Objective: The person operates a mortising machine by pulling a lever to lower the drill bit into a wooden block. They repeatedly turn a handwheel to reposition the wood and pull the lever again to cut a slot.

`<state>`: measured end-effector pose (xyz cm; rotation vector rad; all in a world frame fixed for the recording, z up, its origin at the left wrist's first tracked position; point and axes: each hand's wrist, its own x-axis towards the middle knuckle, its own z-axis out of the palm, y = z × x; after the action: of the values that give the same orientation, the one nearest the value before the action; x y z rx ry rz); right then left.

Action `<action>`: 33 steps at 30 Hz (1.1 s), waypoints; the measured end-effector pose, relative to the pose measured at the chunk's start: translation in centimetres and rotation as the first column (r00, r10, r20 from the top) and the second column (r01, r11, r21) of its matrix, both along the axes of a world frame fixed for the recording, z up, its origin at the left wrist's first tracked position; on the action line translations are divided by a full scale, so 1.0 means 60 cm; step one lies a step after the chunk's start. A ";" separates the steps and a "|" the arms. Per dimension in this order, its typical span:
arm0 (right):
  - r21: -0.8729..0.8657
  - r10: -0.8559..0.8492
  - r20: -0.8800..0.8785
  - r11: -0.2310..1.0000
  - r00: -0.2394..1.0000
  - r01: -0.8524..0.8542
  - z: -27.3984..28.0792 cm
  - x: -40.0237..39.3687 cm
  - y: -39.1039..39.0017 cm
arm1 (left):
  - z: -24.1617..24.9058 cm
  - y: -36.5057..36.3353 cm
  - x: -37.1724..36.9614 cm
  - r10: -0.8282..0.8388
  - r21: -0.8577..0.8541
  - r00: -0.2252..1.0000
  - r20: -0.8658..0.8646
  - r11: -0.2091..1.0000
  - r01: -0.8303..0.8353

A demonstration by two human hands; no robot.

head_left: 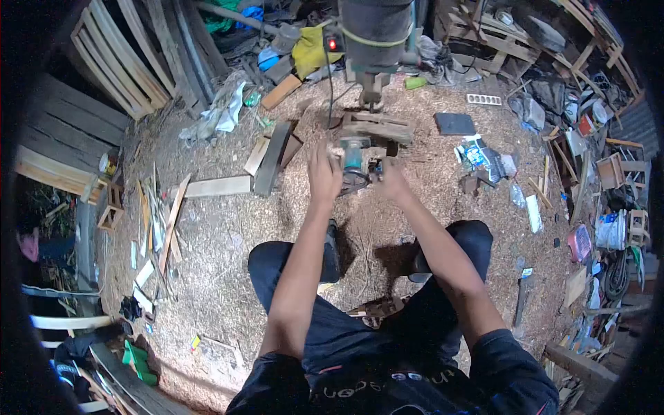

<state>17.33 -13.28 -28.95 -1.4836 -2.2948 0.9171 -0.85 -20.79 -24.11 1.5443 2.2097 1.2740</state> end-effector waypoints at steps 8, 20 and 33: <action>0.103 0.308 0.055 0.944 0.950 -0.312 -0.071 -0.048 -0.070 | -0.282 -0.109 -0.029 -0.163 -0.748 0.984 -0.076 0.662 0.052; -0.114 0.317 0.072 0.945 0.946 -0.308 -0.048 -0.063 -0.069 | -0.463 -0.109 -0.048 -0.217 -0.835 0.974 0.067 0.522 0.173; -0.097 0.353 0.009 0.932 0.936 -0.351 -0.058 -0.063 -0.066 | -0.480 -0.106 -0.075 -0.263 -0.846 0.954 0.147 0.466 0.258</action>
<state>13.55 -17.23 -32.44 -1.1372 -2.6227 1.1164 -5.34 -27.17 -52.89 1.3132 1.9459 -0.0340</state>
